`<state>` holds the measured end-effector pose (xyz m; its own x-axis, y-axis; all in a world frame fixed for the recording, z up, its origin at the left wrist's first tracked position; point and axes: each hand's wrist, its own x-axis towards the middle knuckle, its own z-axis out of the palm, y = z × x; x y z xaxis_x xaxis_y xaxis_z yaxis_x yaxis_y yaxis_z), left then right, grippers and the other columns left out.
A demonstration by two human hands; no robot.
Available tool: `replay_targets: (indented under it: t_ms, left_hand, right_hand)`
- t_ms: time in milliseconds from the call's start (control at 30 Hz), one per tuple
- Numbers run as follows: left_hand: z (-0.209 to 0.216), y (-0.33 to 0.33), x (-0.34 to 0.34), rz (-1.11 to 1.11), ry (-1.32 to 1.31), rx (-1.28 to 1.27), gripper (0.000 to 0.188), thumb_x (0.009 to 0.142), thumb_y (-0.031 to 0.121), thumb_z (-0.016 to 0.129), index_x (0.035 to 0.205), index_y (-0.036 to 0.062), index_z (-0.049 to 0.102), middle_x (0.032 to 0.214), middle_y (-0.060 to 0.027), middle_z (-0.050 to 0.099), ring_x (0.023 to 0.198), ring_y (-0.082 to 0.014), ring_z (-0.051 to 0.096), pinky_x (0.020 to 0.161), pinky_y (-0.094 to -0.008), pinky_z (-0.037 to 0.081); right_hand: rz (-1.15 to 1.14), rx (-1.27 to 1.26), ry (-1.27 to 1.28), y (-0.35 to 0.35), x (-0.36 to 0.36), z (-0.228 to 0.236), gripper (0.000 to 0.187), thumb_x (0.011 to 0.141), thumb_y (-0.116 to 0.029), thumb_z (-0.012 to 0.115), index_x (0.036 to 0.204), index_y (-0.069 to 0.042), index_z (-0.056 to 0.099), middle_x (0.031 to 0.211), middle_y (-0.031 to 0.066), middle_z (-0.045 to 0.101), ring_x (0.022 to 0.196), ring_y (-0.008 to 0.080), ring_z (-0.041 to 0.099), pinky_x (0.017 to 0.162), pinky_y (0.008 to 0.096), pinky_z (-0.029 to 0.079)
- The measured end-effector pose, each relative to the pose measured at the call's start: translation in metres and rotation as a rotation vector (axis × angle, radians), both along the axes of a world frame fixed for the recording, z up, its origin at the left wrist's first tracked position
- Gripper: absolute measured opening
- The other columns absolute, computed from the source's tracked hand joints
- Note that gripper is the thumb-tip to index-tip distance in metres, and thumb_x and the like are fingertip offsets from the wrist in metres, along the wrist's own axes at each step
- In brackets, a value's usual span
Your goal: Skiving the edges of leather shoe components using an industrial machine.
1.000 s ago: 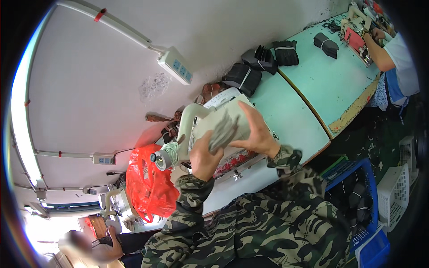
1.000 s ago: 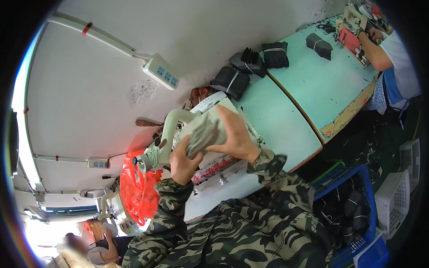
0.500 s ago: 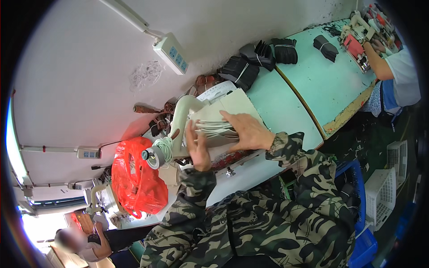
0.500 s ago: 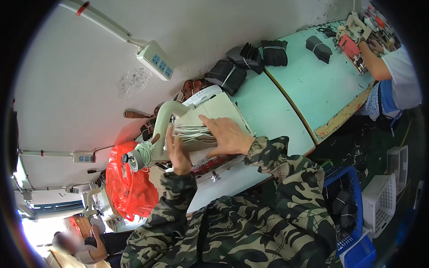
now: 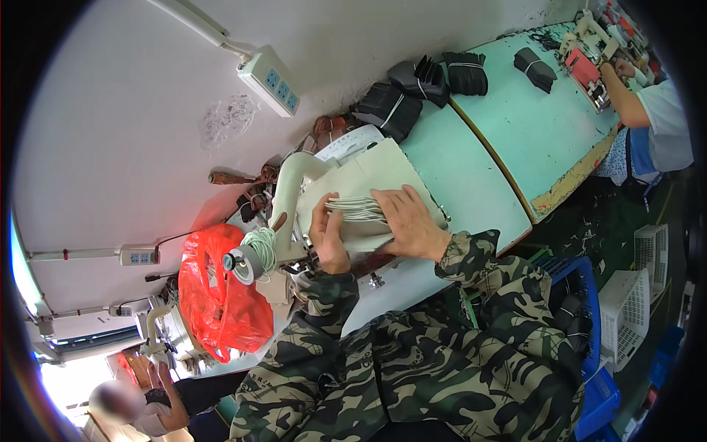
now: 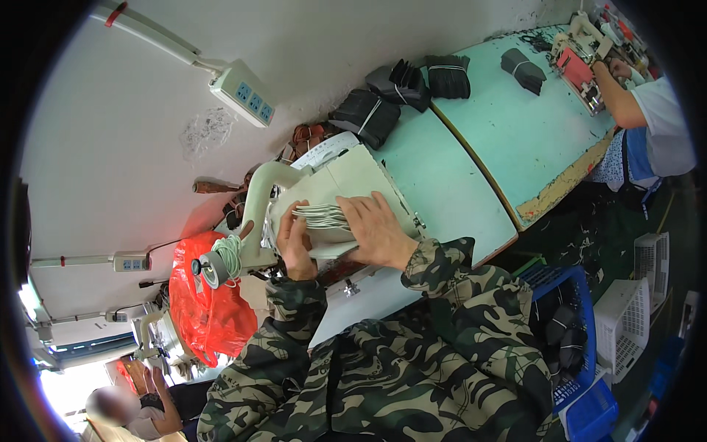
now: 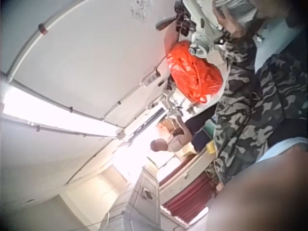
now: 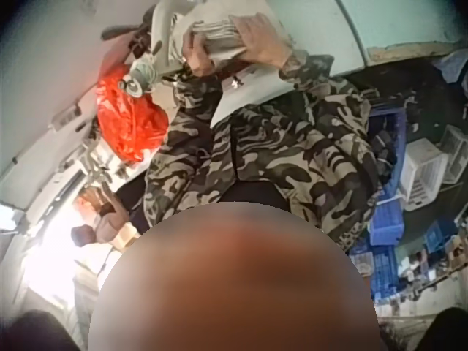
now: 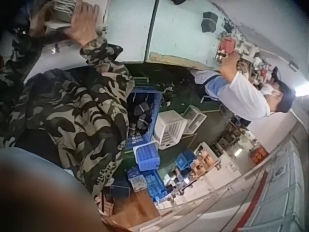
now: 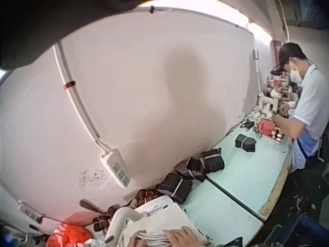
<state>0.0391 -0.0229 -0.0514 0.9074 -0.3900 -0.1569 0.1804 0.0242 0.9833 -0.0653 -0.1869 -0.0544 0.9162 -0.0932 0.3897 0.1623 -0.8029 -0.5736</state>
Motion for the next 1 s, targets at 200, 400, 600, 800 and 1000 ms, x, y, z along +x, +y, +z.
replay_targets:
  t_ms: [200, 400, 600, 800, 1000]
  left_hand:
    - [-0.010, -0.007, -0.003, 0.033, 0.016, -0.093, 0.048, 0.090, 0.006, 0.059, 0.135, -0.0042, 0.046, 0.128, -0.0123, 0.058, 0.109, -0.0176, 0.057, 0.095, -0.0301, 0.045]
    - [0.000, -0.019, -0.001, -0.066, -0.216, 0.166, 0.062, 0.087, 0.011, 0.068, 0.140, -0.0053, 0.039, 0.135, -0.0179, 0.049, 0.125, -0.0249, 0.047, 0.108, -0.0349, 0.035]
    - [-0.010, -0.026, -0.001, -0.133, -0.345, 0.266, 0.066, 0.089, 0.015, 0.069, 0.143, -0.0062, 0.038, 0.138, -0.0220, 0.049, 0.130, -0.0278, 0.048, 0.110, -0.0364, 0.037]
    - [0.002, -0.004, -0.021, -0.267, -0.341, 0.180, 0.080, 0.077, 0.030, 0.079, 0.138, -0.0068, 0.042, 0.131, -0.0207, 0.051, 0.125, -0.0295, 0.051, 0.108, -0.0382, 0.038]
    - [0.095, 0.129, -0.053, -0.857, -0.397, 0.615, 0.084, 0.069, 0.040, 0.083, 0.136, 0.0028, 0.050, 0.126, -0.0197, 0.057, 0.113, -0.0385, 0.058, 0.097, -0.0456, 0.047]
  right_hand:
    - [-0.035, 0.036, 0.027, -0.004, 0.000, -0.003, 0.083, 0.065, -0.025, 0.083, 0.133, 0.000, 0.043, 0.123, 0.0180, 0.056, 0.118, 0.0348, 0.052, 0.106, 0.0499, 0.033]
    - [-0.027, 0.012, 0.025, -0.005, -0.007, -0.002, 0.082, 0.065, -0.023, 0.083, 0.132, 0.000, 0.043, 0.124, 0.0180, 0.055, 0.119, 0.0354, 0.051, 0.107, 0.0502, 0.032]
    - [-0.056, 0.032, -0.017, -0.009, -0.010, -0.006, 0.081, 0.064, -0.021, 0.083, 0.132, 0.000, 0.042, 0.122, 0.0189, 0.055, 0.119, 0.0361, 0.051, 0.104, 0.0504, 0.035]
    - [-0.084, 0.069, -0.041, -0.003, -0.014, -0.007, 0.056, 0.071, -0.023, 0.082, 0.117, -0.006, 0.056, 0.097, 0.0153, 0.063, 0.090, 0.0386, 0.060, 0.078, 0.0463, 0.048]
    - [0.467, 0.372, 0.654, 0.092, -0.037, 0.018, 0.069, 0.072, -0.032, 0.084, 0.126, -0.003, 0.052, 0.107, 0.0207, 0.065, 0.097, 0.0405, 0.063, 0.082, 0.0440, 0.051]
